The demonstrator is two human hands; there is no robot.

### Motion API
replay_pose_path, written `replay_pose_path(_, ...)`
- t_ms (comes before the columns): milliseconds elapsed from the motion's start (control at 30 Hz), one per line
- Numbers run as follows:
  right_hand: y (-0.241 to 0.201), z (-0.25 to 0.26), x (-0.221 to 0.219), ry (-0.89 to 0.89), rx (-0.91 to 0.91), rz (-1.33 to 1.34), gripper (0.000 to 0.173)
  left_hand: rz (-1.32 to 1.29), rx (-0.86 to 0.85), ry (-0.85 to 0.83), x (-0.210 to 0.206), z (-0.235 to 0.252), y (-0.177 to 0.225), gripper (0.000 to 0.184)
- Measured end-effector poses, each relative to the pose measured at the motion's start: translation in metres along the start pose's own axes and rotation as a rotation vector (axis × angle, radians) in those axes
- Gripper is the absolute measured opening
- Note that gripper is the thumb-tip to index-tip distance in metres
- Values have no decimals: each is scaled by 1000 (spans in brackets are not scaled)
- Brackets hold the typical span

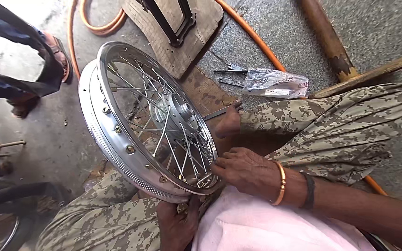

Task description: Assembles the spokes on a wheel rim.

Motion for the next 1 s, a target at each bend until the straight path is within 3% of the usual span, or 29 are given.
replay_pose_path(133, 3, -2, -41, 45, -68, 151, 22, -1, 1, -2, -2, -3, 0, 18)
replay_pose_path(267, 16, 0, -39, 60, -109, 94, 24, 6, 10, 8, 1, -3, -1, 16)
replay_pose_path(467, 6, 6, -2, -17, 26, 23, 24, 25, 18, -17, -2, -4, -1, 17)
replay_pose_path(600, -7, 23, 37, -62, 107, -26, 7, 30, 6, -15, -2, -3, -2, 17)
replay_pose_path(767, -32, 41, 67, -68, 116, -114, 25, 16, 49, -47, -2, -4, 0, 19)
replay_pose_path(1000, -3, -2, 18, -60, 37, 33, 6, 18, -10, -34, -1, -4, -2, 21)
Point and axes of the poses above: each hand's wrist, its own z-axis towards the middle knuckle, its own x-axis out of the back of the hand, y = z × x, the point moved 3 cm from there along z, towards the middle knuckle, and after that the axes turned 7 degrees about y, right-handed, at the moved point
